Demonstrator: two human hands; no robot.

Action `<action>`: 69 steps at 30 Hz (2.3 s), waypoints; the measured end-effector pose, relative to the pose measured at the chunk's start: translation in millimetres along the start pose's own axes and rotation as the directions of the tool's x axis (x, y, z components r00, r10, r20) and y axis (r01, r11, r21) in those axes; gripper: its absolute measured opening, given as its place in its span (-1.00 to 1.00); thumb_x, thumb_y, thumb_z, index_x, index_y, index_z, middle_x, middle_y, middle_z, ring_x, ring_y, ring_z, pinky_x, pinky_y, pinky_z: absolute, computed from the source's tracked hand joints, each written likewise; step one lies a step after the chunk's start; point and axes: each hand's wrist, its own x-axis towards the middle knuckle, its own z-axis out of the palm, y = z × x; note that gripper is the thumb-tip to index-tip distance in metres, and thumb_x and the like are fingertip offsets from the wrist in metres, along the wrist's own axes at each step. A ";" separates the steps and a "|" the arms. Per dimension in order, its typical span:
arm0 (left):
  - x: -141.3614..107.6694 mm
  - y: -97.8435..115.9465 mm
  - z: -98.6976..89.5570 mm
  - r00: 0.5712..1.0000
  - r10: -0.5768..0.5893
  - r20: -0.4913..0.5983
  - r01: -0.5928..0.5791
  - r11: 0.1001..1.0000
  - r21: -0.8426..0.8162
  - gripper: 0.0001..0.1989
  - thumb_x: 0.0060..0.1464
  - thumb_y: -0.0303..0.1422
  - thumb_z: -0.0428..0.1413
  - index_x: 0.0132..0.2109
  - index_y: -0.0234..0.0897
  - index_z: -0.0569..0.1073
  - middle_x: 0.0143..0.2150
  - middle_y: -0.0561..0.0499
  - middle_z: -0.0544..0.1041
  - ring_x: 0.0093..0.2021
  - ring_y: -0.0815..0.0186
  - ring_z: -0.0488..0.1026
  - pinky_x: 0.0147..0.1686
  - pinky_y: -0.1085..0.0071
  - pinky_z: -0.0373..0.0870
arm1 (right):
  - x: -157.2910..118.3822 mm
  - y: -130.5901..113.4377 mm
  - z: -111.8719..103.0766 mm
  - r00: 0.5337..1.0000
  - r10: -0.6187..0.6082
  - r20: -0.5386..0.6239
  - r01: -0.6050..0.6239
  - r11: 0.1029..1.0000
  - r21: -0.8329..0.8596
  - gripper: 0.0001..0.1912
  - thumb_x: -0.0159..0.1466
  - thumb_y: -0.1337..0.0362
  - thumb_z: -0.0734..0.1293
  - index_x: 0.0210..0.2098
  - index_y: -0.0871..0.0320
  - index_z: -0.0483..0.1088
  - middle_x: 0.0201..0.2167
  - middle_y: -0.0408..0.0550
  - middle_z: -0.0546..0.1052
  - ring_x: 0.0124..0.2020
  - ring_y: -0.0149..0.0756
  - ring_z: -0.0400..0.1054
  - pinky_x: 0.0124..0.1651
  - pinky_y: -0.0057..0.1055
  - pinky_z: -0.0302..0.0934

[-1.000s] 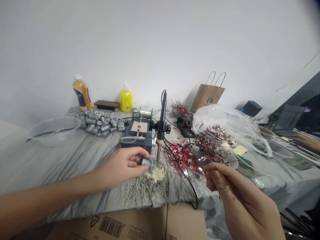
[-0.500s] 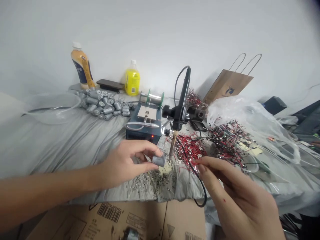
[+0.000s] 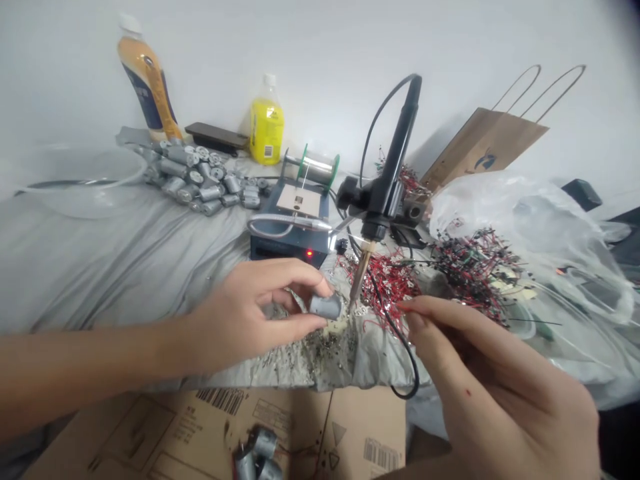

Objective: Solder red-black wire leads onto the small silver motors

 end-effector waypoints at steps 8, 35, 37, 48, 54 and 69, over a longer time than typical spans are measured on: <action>12.9 -3.2 3.6 0.916 -0.385 0.117 0.402 0.869 -0.288 -0.85 0.25 -0.33 0.40 -0.04 -0.15 0.79 -0.41 0.10 0.68 -0.44 0.39 0.63 -0.41 0.64 0.62 | 0.7 -1.8 0.1 0.999 0.000 0.043 -0.002 1.000 0.029 -0.88 0.46 0.17 0.47 -0.17 -0.15 0.71 -0.23 -0.25 0.78 -0.33 -0.29 0.66 -0.29 -0.45 0.55; 2.9 10.1 1.0 0.956 -0.290 -0.050 0.272 0.935 -0.226 -0.67 0.05 -0.23 0.61 -0.04 -0.13 0.81 -0.18 0.04 0.78 -0.17 0.17 0.78 -0.11 0.49 0.79 | -9.0 -8.9 5.3 0.989 0.112 -0.095 -0.115 0.993 -0.028 -0.94 0.39 0.15 0.52 -0.21 -0.09 0.71 -0.30 -0.18 0.74 -0.47 -0.31 0.49 -0.45 -0.36 0.32; 2.7 9.8 0.3 0.957 -0.286 -0.043 0.270 0.937 -0.222 -0.66 0.05 -0.23 0.61 -0.03 -0.14 0.81 -0.18 0.03 0.78 -0.18 0.16 0.78 -0.13 0.47 0.80 | -8.5 -6.3 2.4 0.993 0.094 -0.069 -0.098 0.994 -0.055 -0.92 0.39 0.13 0.53 -0.20 -0.08 0.71 -0.30 -0.17 0.75 -0.49 -0.31 0.51 -0.48 -0.37 0.33; 2.1 11.5 -0.9 0.964 -0.261 -0.040 0.245 0.942 -0.231 -0.69 0.06 -0.27 0.61 -0.04 -0.11 0.82 -0.20 0.04 0.78 -0.19 0.23 0.77 -0.16 0.59 0.74 | -9.1 -4.8 -0.8 0.998 0.053 -0.024 -0.054 0.997 -0.062 -0.92 0.41 0.11 0.51 -0.19 -0.13 0.70 -0.26 -0.23 0.77 -0.38 -0.30 0.60 -0.31 -0.39 0.48; 1.3 11.7 -1.3 0.965 -0.260 -0.023 0.246 0.937 -0.250 -0.71 0.07 -0.29 0.61 -0.04 -0.08 0.82 -0.17 0.08 0.78 -0.18 0.26 0.78 -0.15 0.64 0.73 | -5.8 -5.0 -0.9 1.000 -0.006 0.022 0.006 1.000 -0.004 -0.90 0.43 0.20 0.47 -0.21 -0.15 0.67 -0.33 -0.28 0.74 -0.48 -0.38 0.54 -0.47 -0.44 0.39; 4.6 10.4 -0.3 0.968 -0.250 -0.036 0.234 0.941 -0.244 -0.74 0.08 -0.28 0.62 -0.08 -0.06 0.82 -0.23 0.11 0.78 -0.23 0.29 0.77 -0.19 0.68 0.73 | -7.3 -10.8 5.5 0.998 0.008 -0.066 -0.007 1.000 0.007 -0.89 0.36 0.26 0.53 -0.23 -0.14 0.71 -0.33 -0.33 0.74 -0.48 -0.42 0.53 -0.40 -0.45 0.38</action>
